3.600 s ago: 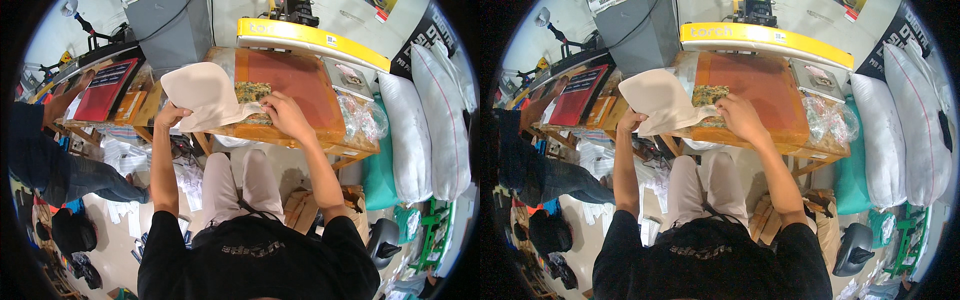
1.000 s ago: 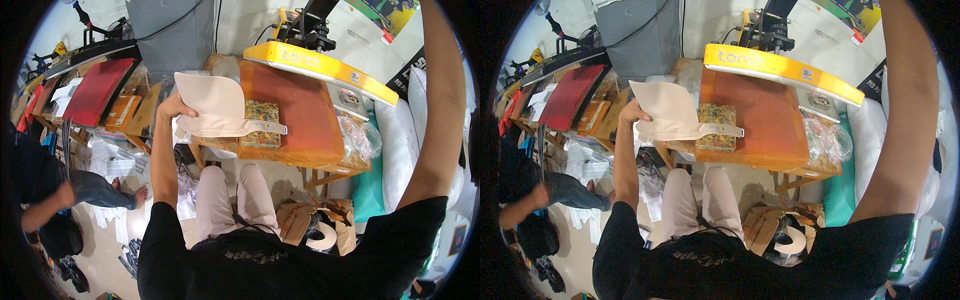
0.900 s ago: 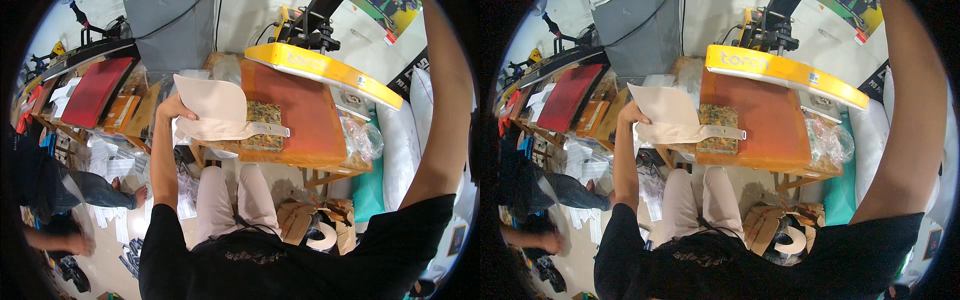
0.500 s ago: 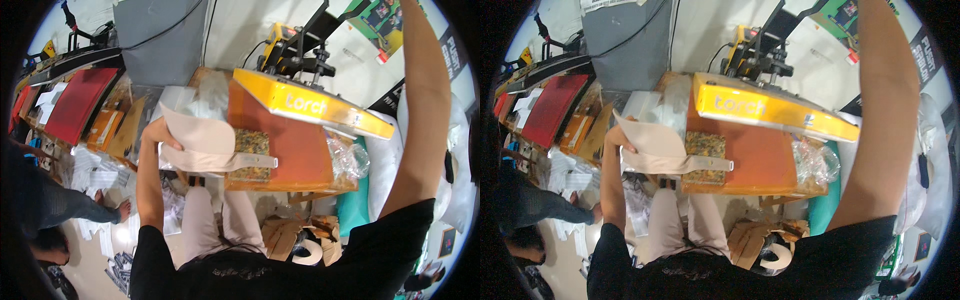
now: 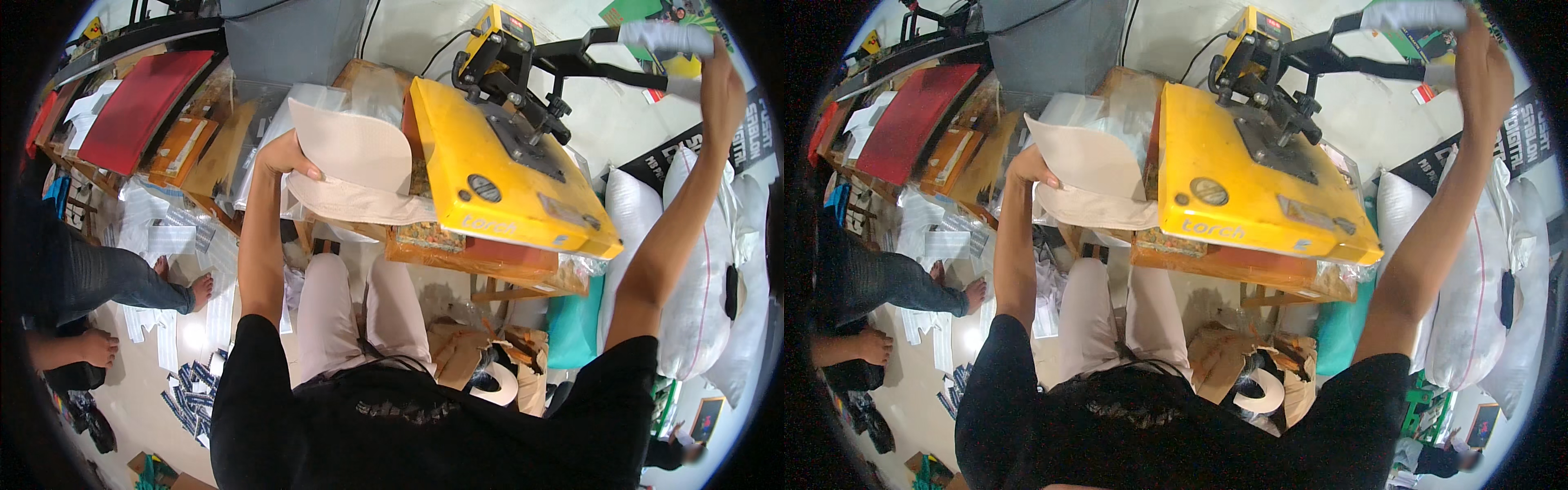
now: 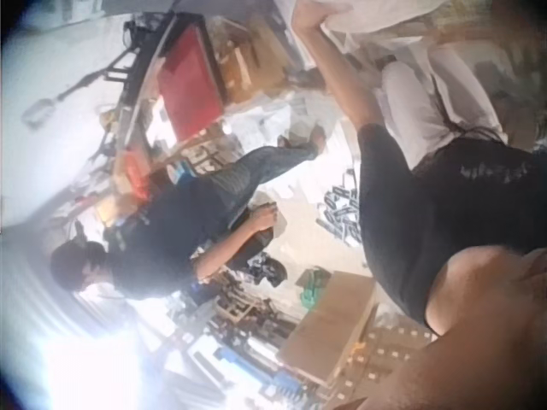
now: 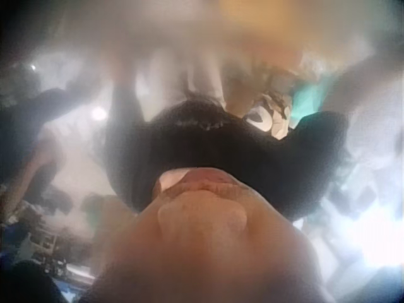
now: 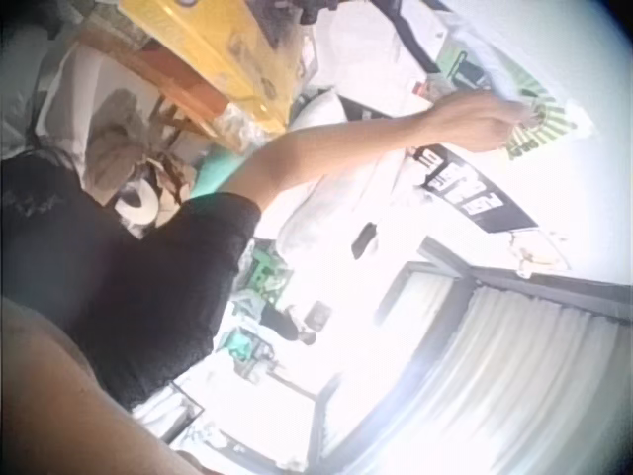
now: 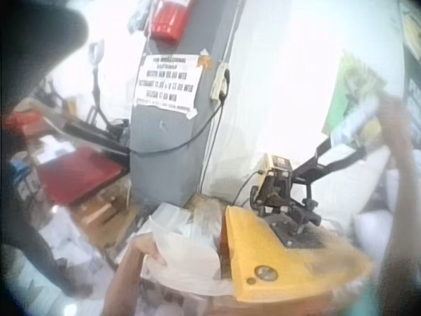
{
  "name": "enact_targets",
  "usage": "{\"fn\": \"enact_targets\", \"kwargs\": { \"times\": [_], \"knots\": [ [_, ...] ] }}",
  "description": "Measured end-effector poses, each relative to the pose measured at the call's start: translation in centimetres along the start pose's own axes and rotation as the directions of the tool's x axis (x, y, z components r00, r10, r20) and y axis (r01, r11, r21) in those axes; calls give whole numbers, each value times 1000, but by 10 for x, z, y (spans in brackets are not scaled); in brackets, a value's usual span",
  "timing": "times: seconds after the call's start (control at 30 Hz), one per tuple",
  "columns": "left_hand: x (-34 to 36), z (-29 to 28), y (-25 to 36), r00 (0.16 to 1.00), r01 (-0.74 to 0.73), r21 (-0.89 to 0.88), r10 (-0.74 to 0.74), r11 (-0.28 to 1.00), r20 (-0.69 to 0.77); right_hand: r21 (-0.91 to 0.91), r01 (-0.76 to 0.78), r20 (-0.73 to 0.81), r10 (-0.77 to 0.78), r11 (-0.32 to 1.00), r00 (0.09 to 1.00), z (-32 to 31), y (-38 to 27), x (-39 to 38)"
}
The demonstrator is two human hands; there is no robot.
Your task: The person prepares cap panels by hand, positions them onto a heat press, and operates the press handle to apply designs.
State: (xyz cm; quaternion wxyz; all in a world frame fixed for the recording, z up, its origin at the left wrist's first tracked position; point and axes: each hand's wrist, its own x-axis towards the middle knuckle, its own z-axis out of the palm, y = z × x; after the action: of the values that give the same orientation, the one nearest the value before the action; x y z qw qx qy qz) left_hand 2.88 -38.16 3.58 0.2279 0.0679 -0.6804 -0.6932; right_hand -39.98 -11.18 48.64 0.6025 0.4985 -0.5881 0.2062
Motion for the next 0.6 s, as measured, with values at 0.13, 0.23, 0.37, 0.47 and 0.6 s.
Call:
{"fn": "enact_targets", "kwargs": {
  "times": [0.13, 0.23, 0.37, 0.47, 0.6],
  "knots": [
    [0, -6, -5, 1000, 19, 28, -19, 999, 23, 47, -428, 172, 415, 902, 893, -71, -95, -108],
    [4, 2, -9, 999, -5, -102, 0, 995, -52, 142, -222, 135, 203, 965, 970, -94, -118, -185],
    [-15, -1, -21, 993, 48, -175, -66, 983, -95, 166, -357, 191, 325, 919, 926, -107, -166, -222],
    [-25, 8, -24, 984, -15, -247, -30, 969, -177, 225, -401, 184, 365, 888, 913, -104, -181, -248],
    [-46, 32, -13, 962, -34, -266, -40, 963, -268, 194, -400, 241, 352, 896, 904, -103, -195, -285]
  ]
}}
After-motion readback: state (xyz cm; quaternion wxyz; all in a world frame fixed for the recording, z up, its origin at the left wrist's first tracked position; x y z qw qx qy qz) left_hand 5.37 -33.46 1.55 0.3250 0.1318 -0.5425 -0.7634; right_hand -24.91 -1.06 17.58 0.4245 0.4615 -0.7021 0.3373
